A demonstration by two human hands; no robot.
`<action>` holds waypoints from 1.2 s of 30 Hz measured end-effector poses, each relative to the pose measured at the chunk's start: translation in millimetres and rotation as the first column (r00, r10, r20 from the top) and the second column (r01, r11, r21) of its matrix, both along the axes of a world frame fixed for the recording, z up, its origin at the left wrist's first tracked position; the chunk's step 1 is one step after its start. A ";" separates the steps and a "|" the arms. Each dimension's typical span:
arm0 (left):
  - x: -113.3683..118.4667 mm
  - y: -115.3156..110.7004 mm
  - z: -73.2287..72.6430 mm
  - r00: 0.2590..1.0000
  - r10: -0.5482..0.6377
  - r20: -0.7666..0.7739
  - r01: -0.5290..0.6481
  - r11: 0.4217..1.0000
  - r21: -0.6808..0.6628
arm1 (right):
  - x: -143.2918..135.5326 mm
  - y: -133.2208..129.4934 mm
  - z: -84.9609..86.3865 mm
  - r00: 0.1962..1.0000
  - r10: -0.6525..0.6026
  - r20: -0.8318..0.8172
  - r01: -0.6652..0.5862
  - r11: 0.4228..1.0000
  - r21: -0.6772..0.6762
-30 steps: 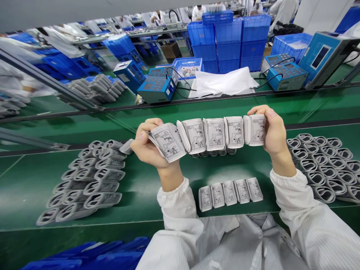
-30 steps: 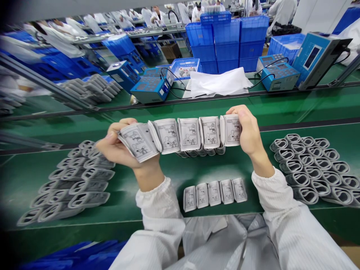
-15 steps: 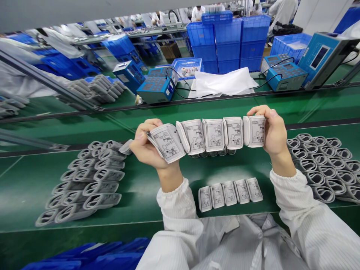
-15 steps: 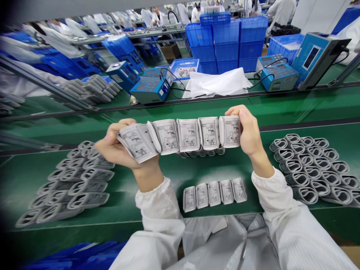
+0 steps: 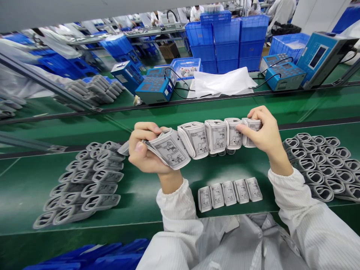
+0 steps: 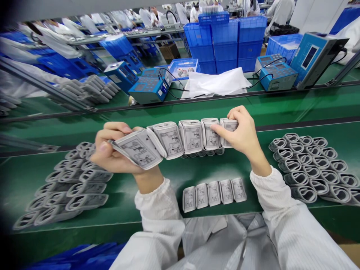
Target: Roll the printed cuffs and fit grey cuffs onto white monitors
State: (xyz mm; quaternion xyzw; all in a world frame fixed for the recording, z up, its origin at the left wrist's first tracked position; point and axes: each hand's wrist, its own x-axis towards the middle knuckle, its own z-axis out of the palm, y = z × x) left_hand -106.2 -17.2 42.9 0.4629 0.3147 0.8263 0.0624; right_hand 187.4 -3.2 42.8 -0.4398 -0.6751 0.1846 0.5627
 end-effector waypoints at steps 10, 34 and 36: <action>-32.9 -8.1 -40.4 0.934 -0.093 -0.345 0.061 0.993 -0.102 | 15.1 -7.3 -19.6 0.993 0.103 0.058 -0.111 0.984 0.138; 16.8 -9.8 -115.4 0.156 -0.676 -0.720 -0.164 0.701 -0.694 | 79.4 -26.8 -149.3 0.878 0.032 0.478 0.114 0.955 -0.273; 21.9 -17.8 -102.1 0.215 -0.658 -0.722 -0.009 0.738 -0.675 | 81.9 -37.4 -140.1 0.900 -0.037 0.434 0.166 0.950 -0.264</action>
